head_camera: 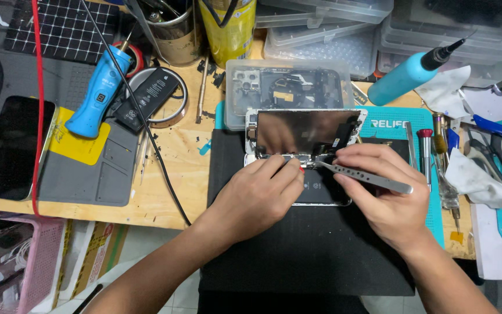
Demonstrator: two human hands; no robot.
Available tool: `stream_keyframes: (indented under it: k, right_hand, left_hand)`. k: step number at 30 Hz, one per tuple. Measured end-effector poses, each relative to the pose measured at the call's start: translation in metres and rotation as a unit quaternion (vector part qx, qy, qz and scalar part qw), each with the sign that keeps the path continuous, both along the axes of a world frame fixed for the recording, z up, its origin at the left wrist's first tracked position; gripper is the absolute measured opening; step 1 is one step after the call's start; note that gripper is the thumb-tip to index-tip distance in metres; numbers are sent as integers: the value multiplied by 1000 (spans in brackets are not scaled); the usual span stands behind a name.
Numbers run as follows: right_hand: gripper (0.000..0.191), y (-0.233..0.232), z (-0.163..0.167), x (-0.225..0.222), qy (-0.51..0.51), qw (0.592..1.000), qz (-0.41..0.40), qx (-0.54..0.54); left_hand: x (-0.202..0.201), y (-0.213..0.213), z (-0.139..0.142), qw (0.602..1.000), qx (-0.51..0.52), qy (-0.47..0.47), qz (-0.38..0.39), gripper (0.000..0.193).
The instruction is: The person repairs a smartphone at a workbench. They unscrew the phone chassis with a screwdriver, pry components with a tool, use tweezers to handle small internal parts, place removed parts into a plastic storage box, and work on the opened phone with its screen lifted.
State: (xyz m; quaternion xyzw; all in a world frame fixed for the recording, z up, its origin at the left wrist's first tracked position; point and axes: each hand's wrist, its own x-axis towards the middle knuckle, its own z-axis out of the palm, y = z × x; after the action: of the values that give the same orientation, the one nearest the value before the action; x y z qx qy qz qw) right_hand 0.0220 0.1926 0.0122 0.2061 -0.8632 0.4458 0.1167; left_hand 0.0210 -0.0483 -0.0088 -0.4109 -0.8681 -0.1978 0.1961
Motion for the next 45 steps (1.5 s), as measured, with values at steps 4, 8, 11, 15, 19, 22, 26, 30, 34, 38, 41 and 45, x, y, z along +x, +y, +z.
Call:
stream_keyframes:
  k: [4,8,11,15,19,22,26,30,34,38,41,45]
  right_hand:
    - [19,2,1,-1,-31,998,10,-56]
    - [15,5,3,-4,-88,992,25,-85]
    - [27,8,8,-13,-72,986,26,151]
    - [32,-2,5,-20,-82,973,68,206]
    - [19,0,6,-19,-29,991,75,105]
    - [20,5,6,-17,-128,989,5,68]
    - [36,4,3,-17,24,974,111,194]
    - [43,0,0,-16,93,953,121,262]
    - [43,-1,-2,-17,107,947,120,277]
    - [45,0,-2,-18,138,937,136,289]
    - [52,-1,-1,-20,156,922,149,323]
    - [62,-3,3,-20,179,892,180,374]
  left_hand:
    - [1,0,-1,1000,-11,-7,0,25]
    - [1,0,-2,1000,-12,0,3,25]
    - [2,1,-1,1000,-15,-3,7,22]
    - [2,2,1,1000,6,-6,6,21]
    - [3,-1,2,1000,-1,-3,4,25]
    - [2,-2,1,1000,-7,-12,-3,26]
    - [2,-1,1,1000,-7,-11,-6,29]
    - [3,-1,2,1000,-2,-13,-3,29]
    - [3,-2,2,1000,-8,-10,-2,30]
    - [2,-1,2,1000,-5,-12,-3,31]
    - [2,-1,3,1000,-9,-12,-1,31]
    - [2,-1,3,1000,-2,-16,0,31]
